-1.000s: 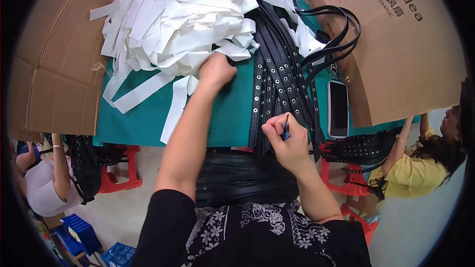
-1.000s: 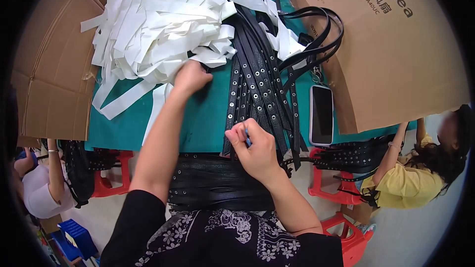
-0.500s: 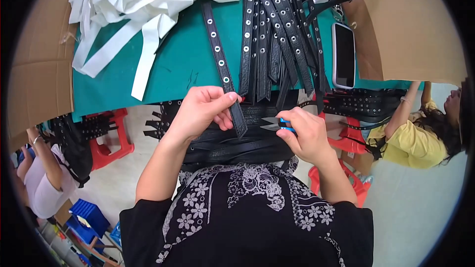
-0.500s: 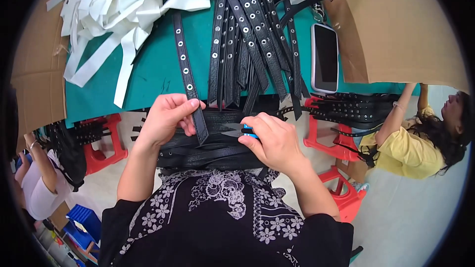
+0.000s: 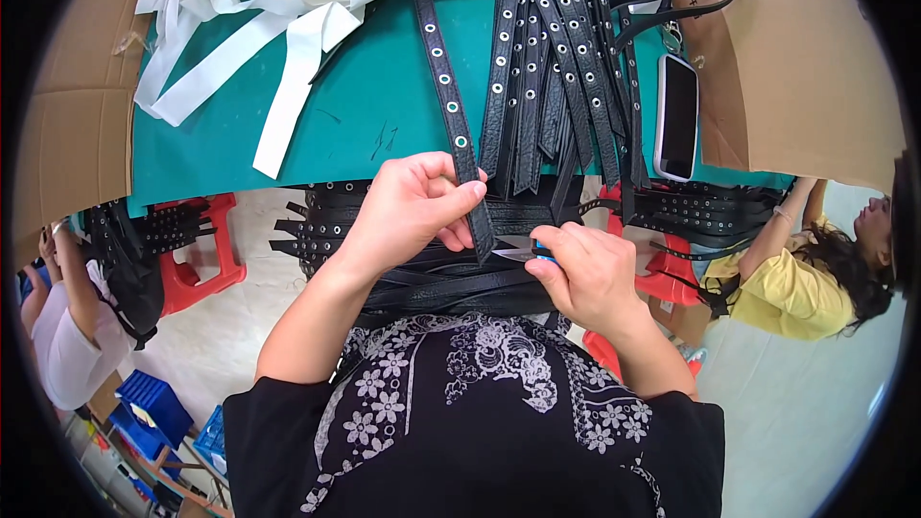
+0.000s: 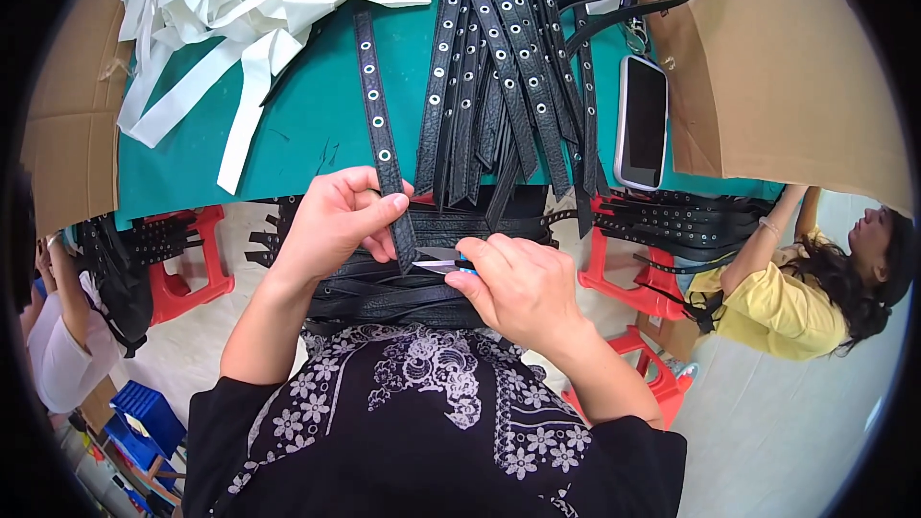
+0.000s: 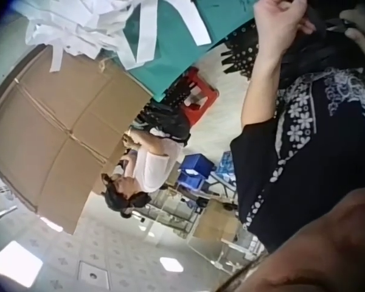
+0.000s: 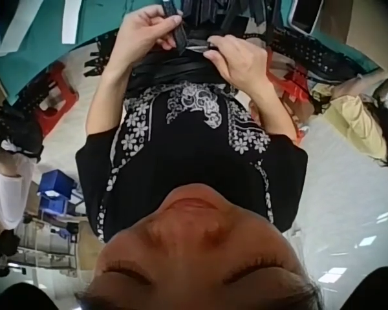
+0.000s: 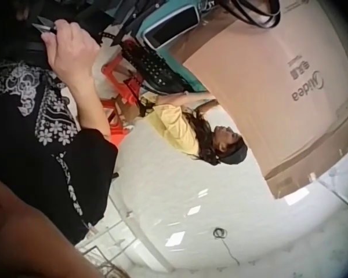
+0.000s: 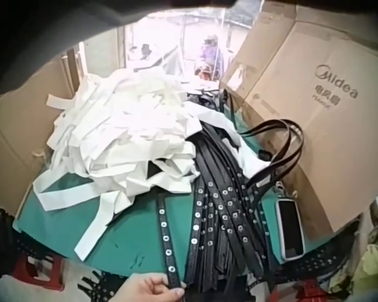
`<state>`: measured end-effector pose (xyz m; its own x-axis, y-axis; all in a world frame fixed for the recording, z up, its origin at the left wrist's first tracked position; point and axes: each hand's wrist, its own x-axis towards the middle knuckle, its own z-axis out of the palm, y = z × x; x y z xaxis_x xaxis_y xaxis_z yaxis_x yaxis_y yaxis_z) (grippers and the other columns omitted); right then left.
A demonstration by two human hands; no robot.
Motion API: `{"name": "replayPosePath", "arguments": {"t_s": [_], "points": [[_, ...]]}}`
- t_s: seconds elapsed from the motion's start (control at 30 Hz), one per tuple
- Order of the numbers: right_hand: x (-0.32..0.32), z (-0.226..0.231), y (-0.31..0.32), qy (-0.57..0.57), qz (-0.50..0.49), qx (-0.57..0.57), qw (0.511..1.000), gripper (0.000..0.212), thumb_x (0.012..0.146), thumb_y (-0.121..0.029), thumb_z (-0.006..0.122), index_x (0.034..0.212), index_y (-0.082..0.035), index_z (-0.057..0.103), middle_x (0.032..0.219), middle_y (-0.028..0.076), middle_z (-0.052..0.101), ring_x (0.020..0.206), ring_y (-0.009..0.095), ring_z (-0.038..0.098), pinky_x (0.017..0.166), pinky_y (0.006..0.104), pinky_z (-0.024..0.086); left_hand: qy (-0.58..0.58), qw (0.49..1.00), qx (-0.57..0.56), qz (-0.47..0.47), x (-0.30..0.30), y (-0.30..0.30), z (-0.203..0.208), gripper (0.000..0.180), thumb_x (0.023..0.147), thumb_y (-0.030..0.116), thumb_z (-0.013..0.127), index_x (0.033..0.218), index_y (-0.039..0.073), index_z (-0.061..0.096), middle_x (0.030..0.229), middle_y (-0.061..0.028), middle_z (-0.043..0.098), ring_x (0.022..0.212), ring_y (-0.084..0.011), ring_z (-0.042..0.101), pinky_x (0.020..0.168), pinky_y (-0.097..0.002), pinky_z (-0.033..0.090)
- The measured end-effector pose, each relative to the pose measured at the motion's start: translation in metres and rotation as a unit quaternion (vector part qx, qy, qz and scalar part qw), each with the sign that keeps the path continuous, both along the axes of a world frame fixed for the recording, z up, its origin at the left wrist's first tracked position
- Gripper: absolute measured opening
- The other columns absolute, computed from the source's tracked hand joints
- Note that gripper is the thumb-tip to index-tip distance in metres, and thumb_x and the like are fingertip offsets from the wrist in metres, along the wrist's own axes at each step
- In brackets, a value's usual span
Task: Trimming and finishing black leather belts using a handheld cutting tool in a manufacturing plant.
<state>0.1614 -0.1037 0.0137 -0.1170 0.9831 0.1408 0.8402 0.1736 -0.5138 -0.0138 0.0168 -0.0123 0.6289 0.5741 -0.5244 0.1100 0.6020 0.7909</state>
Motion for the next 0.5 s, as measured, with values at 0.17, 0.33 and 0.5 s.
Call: {"name": "replayPosePath", "arguments": {"t_s": [0.17, 0.33, 0.5], "points": [[-0.002, -0.0019, 0.0044, 0.0, 0.018, -0.001, 1.0, 0.024, 0.076, -0.027, 0.062, 0.085, -0.005, 0.057, 0.06, 0.005, 0.048, 0.05, 0.022, 0.05, 0.044, 0.0315, 0.037, -0.006, 1.0, 0.004, -0.008, 0.0048, -0.0003, -0.0013, 0.017, 0.084, 0.013, 0.06, 0.09, -0.003, 0.056, 0.061, -0.004, 0.059, 0.046, -0.0088, 0.057, 0.04, -0.0185, 0.046], [-0.0014, -0.0055, 0.0053, 0.004, 0.027, 0.005, 1.0, 0.023, 0.076, -0.028, 0.062, 0.084, -0.006, 0.058, 0.06, 0.004, 0.049, 0.05, 0.021, 0.05, 0.044, 0.031, 0.037, -0.004, 1.0, -0.002, -0.011, 0.0063, -0.0007, -0.0036, 0.017, 0.084, 0.012, 0.06, 0.09, -0.003, 0.056, 0.061, -0.0042, 0.059, 0.045, -0.0089, 0.056, 0.04, -0.0185, 0.046], [0.0008, -0.0064, 0.0059, -0.052, 0.042, 0.035, 0.997, 0.025, 0.076, -0.032, 0.062, 0.084, -0.008, 0.059, 0.06, 0.002, 0.048, 0.049, 0.018, 0.049, 0.043, 0.0296, 0.036, -0.018, 0.999, -0.044, 0.0, 0.0065, -0.0005, -0.0076, 0.017, 0.084, 0.012, 0.06, 0.091, -0.003, 0.056, 0.061, -0.005, 0.059, 0.045, -0.0095, 0.057, 0.039, -0.0185, 0.047]]}}
